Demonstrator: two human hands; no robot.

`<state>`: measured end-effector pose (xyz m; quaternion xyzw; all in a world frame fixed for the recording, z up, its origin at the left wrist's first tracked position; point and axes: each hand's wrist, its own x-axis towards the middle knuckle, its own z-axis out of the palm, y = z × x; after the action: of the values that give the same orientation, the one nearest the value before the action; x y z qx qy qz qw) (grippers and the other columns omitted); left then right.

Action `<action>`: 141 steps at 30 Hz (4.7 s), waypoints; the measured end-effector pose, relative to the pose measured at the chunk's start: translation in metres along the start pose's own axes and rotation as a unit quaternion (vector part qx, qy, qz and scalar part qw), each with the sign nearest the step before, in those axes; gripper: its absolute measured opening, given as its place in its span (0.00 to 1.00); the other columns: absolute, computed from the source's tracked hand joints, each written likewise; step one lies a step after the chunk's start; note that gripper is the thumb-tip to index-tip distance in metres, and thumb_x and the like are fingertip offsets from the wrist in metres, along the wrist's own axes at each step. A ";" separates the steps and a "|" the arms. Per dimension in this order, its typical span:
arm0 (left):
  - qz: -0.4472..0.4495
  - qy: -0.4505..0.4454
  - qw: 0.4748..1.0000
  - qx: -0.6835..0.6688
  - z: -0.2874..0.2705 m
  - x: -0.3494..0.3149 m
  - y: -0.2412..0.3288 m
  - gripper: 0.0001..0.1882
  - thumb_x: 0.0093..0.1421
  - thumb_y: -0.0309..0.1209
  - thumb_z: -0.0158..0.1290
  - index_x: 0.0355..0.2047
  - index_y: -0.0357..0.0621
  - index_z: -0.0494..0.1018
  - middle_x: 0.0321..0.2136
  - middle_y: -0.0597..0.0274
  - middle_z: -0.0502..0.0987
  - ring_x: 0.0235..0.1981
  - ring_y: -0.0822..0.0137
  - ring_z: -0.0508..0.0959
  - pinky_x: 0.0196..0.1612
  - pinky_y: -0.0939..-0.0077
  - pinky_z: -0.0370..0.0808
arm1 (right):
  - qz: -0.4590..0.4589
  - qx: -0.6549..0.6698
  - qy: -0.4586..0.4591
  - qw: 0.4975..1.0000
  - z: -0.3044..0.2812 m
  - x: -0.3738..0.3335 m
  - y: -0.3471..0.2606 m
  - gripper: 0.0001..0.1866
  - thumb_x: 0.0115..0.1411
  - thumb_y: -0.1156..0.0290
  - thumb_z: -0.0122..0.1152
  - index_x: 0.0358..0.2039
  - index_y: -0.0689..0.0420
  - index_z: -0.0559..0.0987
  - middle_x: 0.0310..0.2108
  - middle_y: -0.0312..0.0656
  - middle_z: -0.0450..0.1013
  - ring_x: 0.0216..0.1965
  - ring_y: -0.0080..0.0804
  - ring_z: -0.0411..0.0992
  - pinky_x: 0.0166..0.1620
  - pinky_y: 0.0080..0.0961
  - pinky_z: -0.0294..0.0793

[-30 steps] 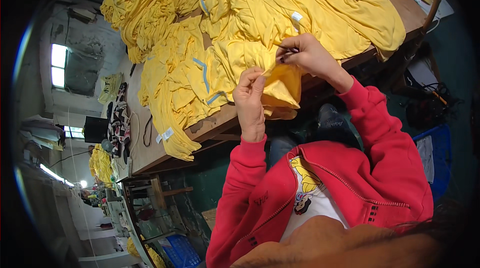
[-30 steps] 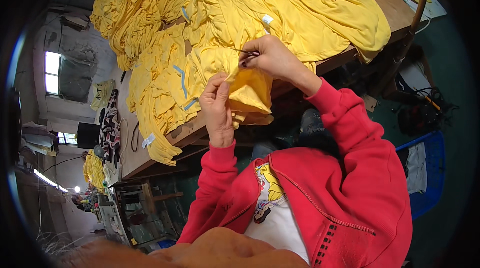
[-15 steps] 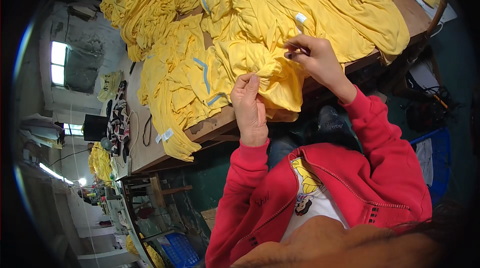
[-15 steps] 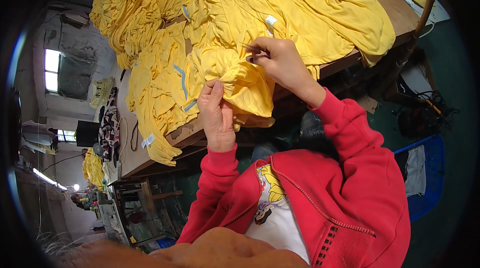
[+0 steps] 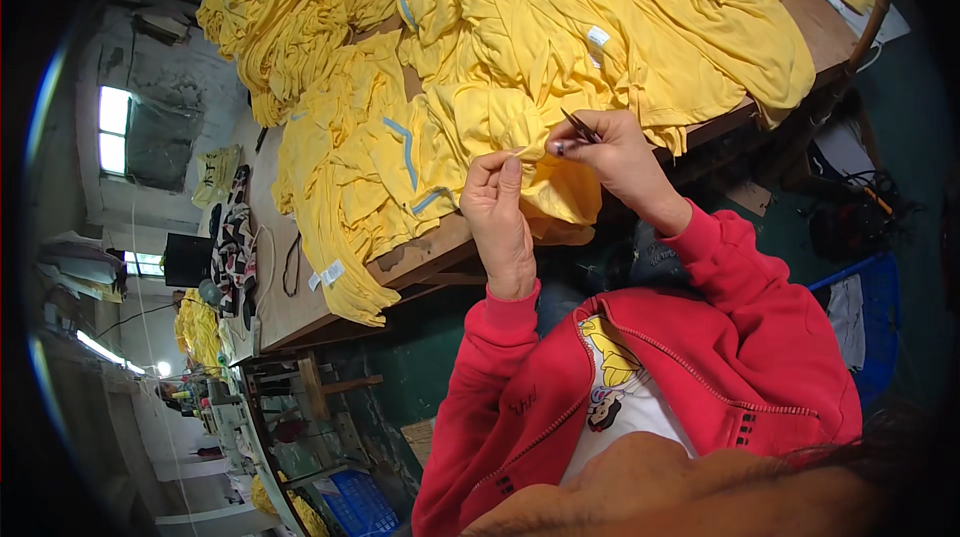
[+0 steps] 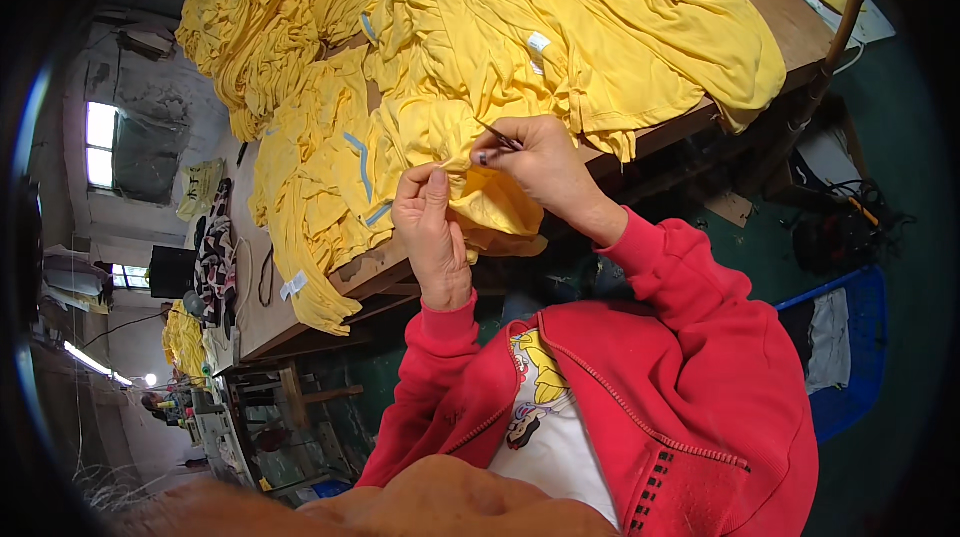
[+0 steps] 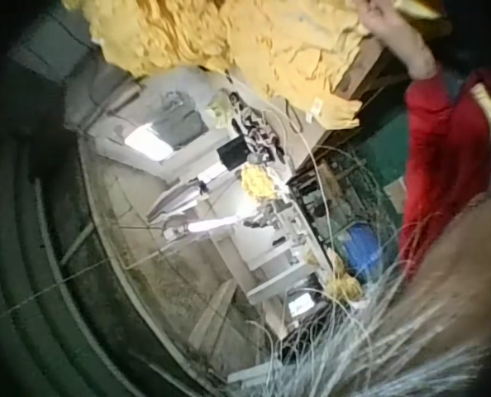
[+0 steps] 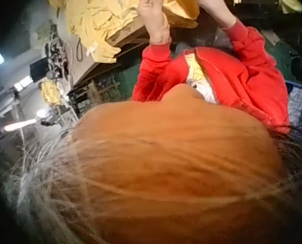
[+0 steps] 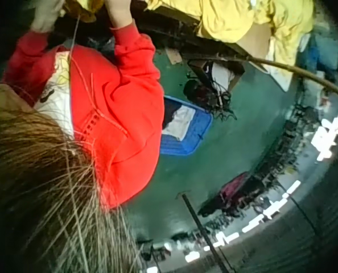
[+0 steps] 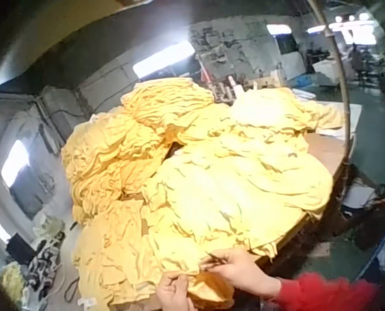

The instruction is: The person trims loose threads from garments using thread snips, turning and cutting around the seams and edges of the clothing on the table.

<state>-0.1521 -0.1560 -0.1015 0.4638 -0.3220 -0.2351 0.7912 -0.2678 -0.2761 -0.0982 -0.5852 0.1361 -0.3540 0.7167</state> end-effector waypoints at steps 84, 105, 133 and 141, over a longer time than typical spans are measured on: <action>-0.053 -0.083 0.994 -0.049 -0.080 0.021 0.030 0.10 0.58 0.20 0.59 0.40 0.38 0.73 0.33 0.65 0.77 0.29 0.79 0.74 0.35 0.88 0.70 | -0.228 -0.429 0.072 0.871 -0.008 0.019 -0.031 0.12 0.53 0.80 0.63 0.40 0.63 0.76 0.32 0.47 0.76 0.33 0.41 0.77 0.37 0.31 0.75; -0.219 0.036 0.945 -0.240 -0.043 0.001 0.031 0.15 0.64 0.27 0.53 0.49 0.33 0.70 0.45 0.52 0.78 0.48 0.61 0.78 0.55 0.63 0.74 | -0.251 -0.294 0.032 0.922 0.048 -0.023 0.000 0.18 0.48 0.85 0.65 0.42 0.60 0.79 0.28 0.45 0.76 0.30 0.39 0.76 0.33 0.30 0.75; -0.236 0.007 0.933 -0.271 -0.026 -0.009 0.040 0.15 0.66 0.27 0.51 0.50 0.32 0.69 0.46 0.52 0.78 0.48 0.60 0.78 0.55 0.63 0.75 | -0.396 -0.401 0.049 0.825 0.036 -0.026 0.002 0.22 0.44 0.80 0.67 0.43 0.58 0.78 0.30 0.42 0.77 0.29 0.40 0.75 0.32 0.31 0.74; -0.218 -0.022 0.948 -0.232 -0.020 -0.011 0.038 0.15 0.67 0.28 0.50 0.49 0.30 0.70 0.45 0.51 0.78 0.47 0.61 0.78 0.54 0.65 0.76 | -0.407 -0.392 0.064 0.823 0.037 -0.026 0.001 0.22 0.42 0.79 0.68 0.42 0.58 0.78 0.30 0.42 0.76 0.29 0.40 0.75 0.31 0.31 0.74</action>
<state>-0.1425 -0.1192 -0.0779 0.3213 -0.1670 -0.4804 0.7988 -0.2637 -0.2308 -0.0949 -0.7951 0.0581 -0.5669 0.2074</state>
